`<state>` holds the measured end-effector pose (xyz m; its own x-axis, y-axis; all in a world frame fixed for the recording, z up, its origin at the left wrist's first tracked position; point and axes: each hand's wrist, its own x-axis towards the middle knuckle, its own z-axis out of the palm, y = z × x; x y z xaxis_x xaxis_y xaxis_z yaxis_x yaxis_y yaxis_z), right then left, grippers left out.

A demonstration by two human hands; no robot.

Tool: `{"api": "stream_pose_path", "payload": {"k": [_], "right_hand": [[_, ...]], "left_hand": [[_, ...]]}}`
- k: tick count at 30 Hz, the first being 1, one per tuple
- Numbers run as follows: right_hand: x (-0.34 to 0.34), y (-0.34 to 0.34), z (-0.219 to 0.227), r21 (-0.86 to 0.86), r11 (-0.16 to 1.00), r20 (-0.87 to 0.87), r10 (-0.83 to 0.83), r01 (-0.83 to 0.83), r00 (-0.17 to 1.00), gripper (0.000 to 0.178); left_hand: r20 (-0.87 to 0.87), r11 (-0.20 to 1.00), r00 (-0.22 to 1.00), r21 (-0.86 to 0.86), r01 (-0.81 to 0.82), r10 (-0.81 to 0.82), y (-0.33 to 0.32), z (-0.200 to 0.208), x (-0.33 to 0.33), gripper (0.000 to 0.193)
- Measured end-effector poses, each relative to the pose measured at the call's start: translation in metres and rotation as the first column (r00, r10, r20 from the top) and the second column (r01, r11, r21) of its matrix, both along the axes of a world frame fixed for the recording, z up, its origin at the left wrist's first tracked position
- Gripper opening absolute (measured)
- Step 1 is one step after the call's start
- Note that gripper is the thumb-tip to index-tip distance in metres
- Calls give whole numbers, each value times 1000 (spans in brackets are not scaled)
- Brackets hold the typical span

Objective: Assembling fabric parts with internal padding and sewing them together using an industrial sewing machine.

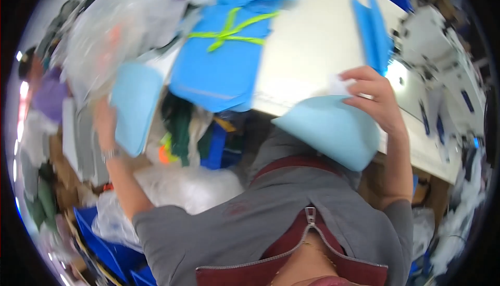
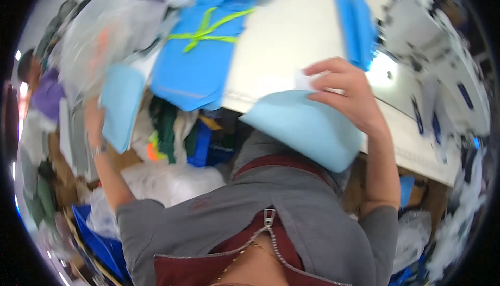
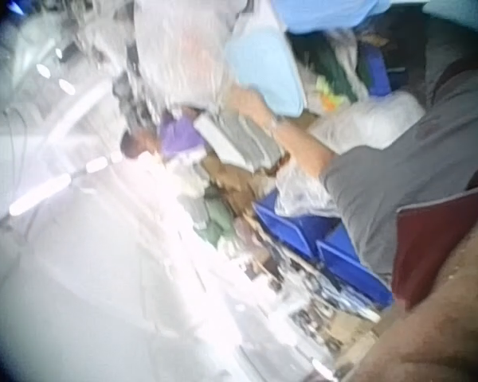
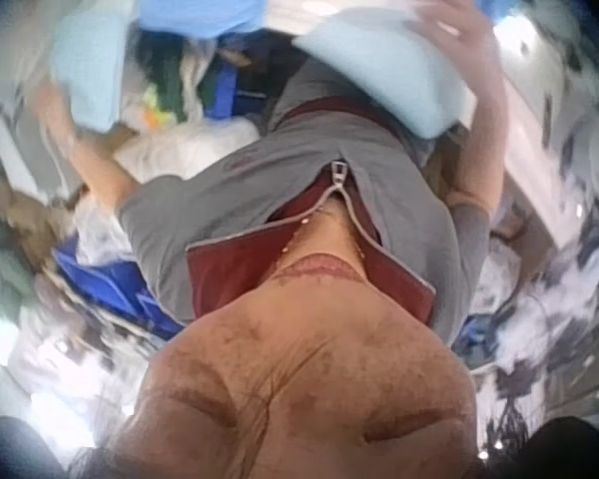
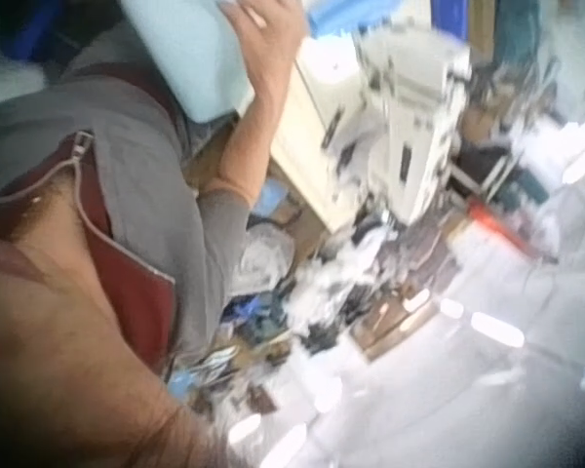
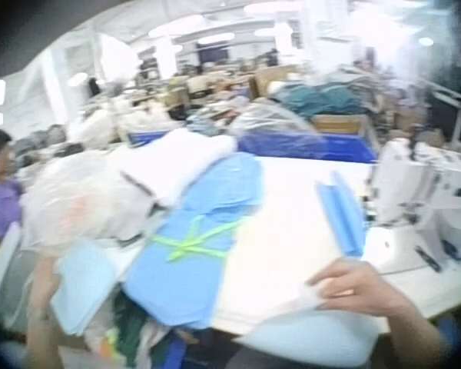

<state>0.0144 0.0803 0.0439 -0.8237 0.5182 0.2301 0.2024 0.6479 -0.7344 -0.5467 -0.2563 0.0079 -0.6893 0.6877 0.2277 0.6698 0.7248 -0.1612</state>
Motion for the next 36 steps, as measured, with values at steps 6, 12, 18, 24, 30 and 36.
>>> {"api": "stream_pose_path", "payload": {"k": [6, 12, 18, 24, 30, 36], "right_hand": [[14, -26, -2, 72, 996, -54, -42, 46, 998, 12], [34, -47, 15, 188, 981, -77, 50, -35, 996, 21], [68, -60, 2, -8, 981, -169, -195, 196, 966, 16], [90, -62, -7, -34, 946, -172, -323, 322, 930, 13], [100, -60, -22, -210, 892, -236, -443, 399, 865, 15], [132, -52, -23, -142, 928, -106, -361, 345, 926, 15]], "left_hand": [[437, 760, 654, 546, 352, -617, 123, 54, 232, 51], [579, 307, -235, 683, 663, -781, 214, 51, 355, 86], [504, 172, -466, 791, 587, -727, 241, 24, 391, 53], [664, 454, -202, 671, 586, -720, 235, 32, 427, 24], [520, 360, -35, 637, 681, -854, 240, 27, 445, 18], [276, 133, -75, 662, 737, -958, 263, 38, 456, 16]]}}
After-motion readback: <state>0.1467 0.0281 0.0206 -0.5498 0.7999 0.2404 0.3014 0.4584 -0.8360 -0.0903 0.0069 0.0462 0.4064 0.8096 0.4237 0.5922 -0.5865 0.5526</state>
